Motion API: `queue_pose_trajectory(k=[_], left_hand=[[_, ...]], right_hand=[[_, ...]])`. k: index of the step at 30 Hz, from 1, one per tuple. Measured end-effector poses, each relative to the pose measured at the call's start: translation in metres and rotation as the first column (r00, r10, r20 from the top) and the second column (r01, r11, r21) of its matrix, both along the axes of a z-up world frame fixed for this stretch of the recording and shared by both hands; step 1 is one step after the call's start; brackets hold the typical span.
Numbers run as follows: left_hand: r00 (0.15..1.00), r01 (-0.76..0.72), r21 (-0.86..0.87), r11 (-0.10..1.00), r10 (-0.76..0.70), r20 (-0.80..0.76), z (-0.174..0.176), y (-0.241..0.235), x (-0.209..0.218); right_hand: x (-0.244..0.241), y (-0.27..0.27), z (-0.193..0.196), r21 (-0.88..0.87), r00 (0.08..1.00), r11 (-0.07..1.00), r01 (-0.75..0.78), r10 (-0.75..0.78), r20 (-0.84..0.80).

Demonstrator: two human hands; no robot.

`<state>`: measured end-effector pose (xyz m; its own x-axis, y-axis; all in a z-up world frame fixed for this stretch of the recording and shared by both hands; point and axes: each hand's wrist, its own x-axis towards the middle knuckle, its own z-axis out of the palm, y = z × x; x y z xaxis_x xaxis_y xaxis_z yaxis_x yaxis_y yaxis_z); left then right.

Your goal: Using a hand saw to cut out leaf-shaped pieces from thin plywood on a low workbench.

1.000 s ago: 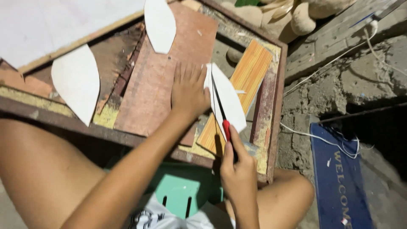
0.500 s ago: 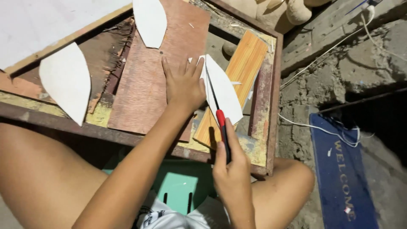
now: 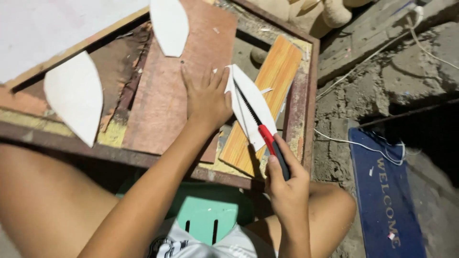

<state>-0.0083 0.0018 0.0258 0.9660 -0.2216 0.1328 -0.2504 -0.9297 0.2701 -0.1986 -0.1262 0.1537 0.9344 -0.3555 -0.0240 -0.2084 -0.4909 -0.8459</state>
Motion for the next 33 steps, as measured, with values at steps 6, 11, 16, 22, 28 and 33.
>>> queue_pose_trajectory(k=[6, 11, 16, 22, 28, 33], left_hand=[[0.997, -0.012, 0.022, 1.000, 0.014, -0.076, 0.001, 0.001, -0.003], [0.997, -0.013, 0.046, 0.999, 0.016, -0.071, 0.007, 0.002, -0.003], [0.997, -0.018, 0.047, 0.999, 0.022, -0.069, 0.008, 0.001, -0.004], [0.999, -0.040, 0.014, 0.999, 0.040, -0.030, 0.002, -0.002, -0.006], [0.997, -0.033, 0.080, 0.996, 0.038, -0.064, 0.006, -0.001, -0.004], [0.997, -0.043, 0.101, 0.994, 0.049, -0.058, 0.006, 0.002, -0.004]], right_hand=[[0.032, -0.029, 0.049, 0.266, 0.975, 0.964, 0.003, 0.057, -0.217], [0.056, -0.034, 0.081, 0.457, 0.961, 0.860, -0.228, 0.273, -0.035], [0.021, -0.022, 0.038, 0.230, 0.961, 0.935, -0.268, 0.276, -0.001], [-0.014, 0.040, 0.002, -0.197, 0.995, 0.978, -0.074, 0.086, 0.054], [-0.021, 0.044, -0.002, -0.262, 0.997, 0.965, -0.025, 0.042, 0.060], [-0.011, 0.041, -0.002, -0.210, 0.990, 0.978, -0.006, 0.036, 0.140]])
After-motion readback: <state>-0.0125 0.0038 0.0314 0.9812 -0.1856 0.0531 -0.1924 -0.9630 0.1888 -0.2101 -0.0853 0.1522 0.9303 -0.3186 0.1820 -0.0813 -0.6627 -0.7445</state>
